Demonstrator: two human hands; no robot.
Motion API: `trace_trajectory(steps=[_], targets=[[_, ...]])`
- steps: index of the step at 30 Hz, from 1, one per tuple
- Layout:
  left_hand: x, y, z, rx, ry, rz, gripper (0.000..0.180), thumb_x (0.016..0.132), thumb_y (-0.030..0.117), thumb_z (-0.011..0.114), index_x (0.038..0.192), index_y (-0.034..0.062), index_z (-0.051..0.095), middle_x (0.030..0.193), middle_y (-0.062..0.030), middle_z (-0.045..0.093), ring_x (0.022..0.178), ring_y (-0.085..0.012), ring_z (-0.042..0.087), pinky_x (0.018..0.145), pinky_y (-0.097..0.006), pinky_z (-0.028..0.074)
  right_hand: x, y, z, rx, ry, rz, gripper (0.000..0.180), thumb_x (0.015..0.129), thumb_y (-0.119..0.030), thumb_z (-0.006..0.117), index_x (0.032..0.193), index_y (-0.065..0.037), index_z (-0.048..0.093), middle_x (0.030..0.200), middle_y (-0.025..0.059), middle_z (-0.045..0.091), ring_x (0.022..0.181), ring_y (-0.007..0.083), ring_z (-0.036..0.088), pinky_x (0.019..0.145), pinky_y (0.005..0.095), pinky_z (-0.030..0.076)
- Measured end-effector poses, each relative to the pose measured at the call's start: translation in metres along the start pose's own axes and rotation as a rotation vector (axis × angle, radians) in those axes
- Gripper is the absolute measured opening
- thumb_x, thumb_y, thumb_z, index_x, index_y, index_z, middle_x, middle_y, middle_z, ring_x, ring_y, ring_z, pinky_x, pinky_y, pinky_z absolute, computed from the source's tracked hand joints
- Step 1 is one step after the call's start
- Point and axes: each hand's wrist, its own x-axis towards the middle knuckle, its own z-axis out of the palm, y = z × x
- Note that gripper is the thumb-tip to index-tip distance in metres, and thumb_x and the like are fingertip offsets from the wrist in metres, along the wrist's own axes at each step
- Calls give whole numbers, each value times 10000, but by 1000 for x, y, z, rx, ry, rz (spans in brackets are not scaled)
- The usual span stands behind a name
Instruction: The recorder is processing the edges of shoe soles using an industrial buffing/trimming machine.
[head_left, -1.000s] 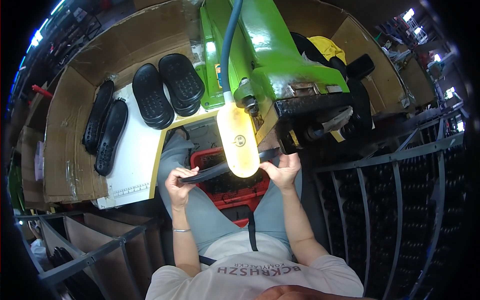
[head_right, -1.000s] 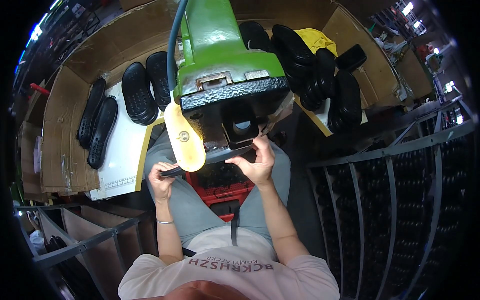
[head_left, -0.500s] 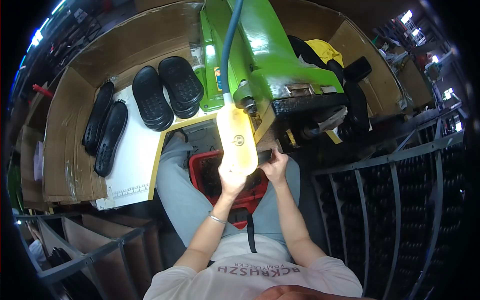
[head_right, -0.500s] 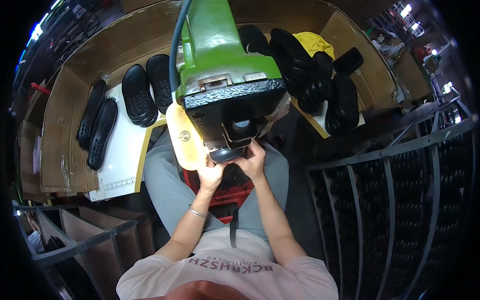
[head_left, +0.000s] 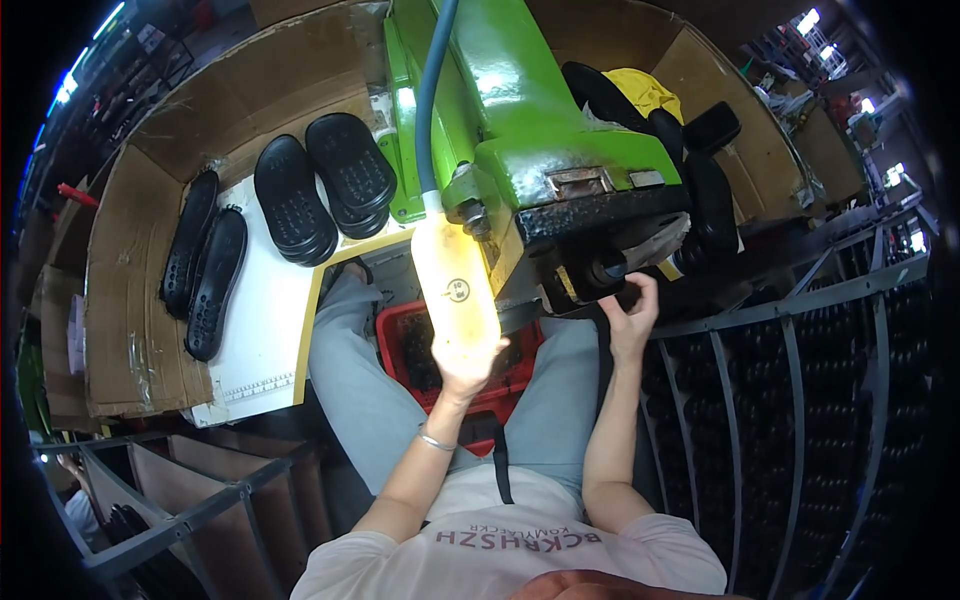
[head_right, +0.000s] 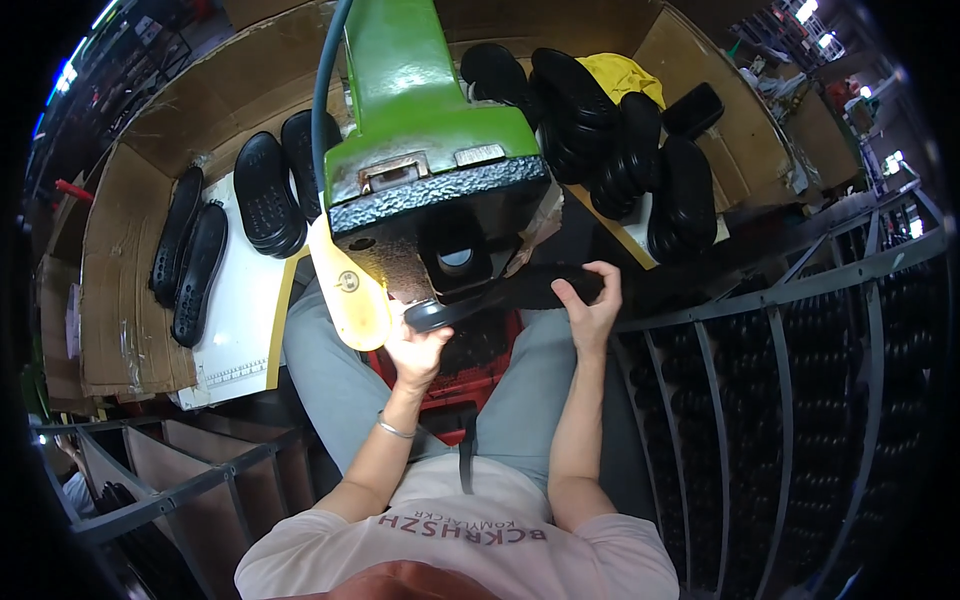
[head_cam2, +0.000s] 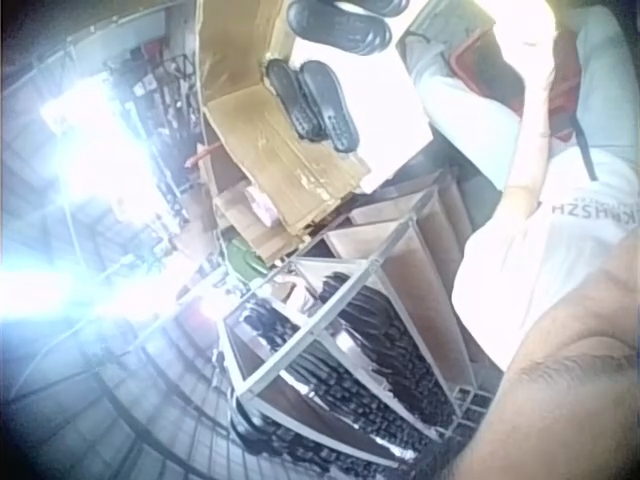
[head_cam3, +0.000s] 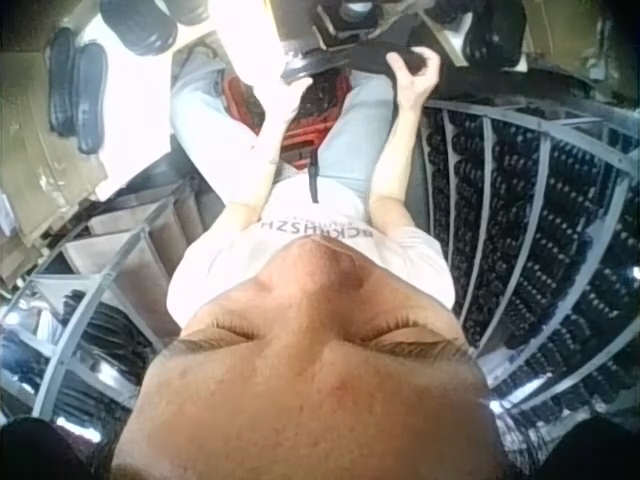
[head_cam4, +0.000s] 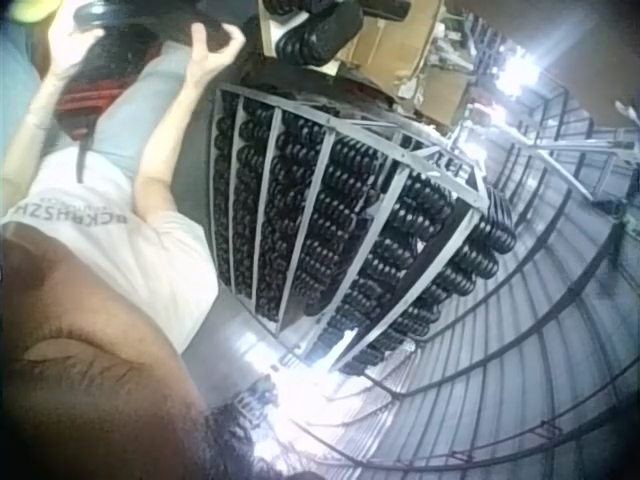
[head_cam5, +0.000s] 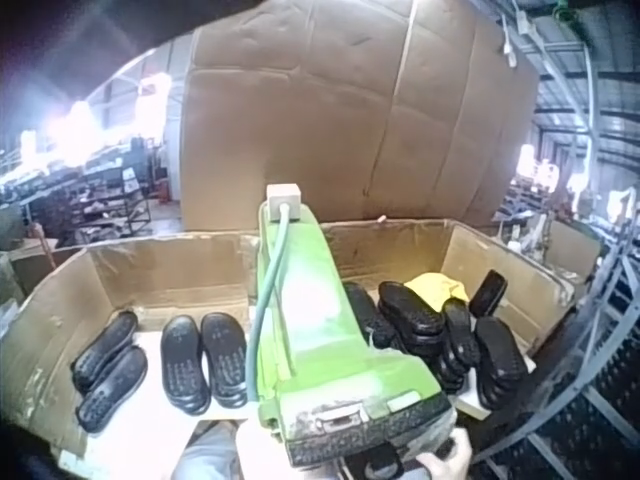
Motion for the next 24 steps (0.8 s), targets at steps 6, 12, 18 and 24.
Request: trace_trajectory(steps=[6,12,18,24], targets=[[13,50,-24,-193,57,-43,494,703,102,834,1054,6,500,945,-73,585,894,-151,585,829,-276,472,1,-70,19,-327,-86,-230,551,601,-133,872,1013,-22,523,965,76,495,885,208,518,808,309,431],[11,81,-99,-407,151,-56,522,769,145,788,1168,46,466,1036,-62,537,928,-196,582,865,-375,520,-31,-66,85,-186,-290,-253,730,576,-211,903,1134,3,485,1007,101,506,906,247,537,823,351,448],[11,122,-149,131,14,141,431,743,152,809,1006,14,497,937,-121,604,876,-209,585,796,-319,483,-68,-18,108,90,-555,137,479,675,-48,828,1085,4,586,1041,58,616,997,147,575,883,288,449],[12,88,-102,73,-105,59,462,764,228,806,1045,9,512,996,-112,606,889,-144,578,790,-276,481,-48,-3,70,296,-309,255,507,687,80,752,1139,30,528,1049,62,582,985,161,567,897,291,452]])
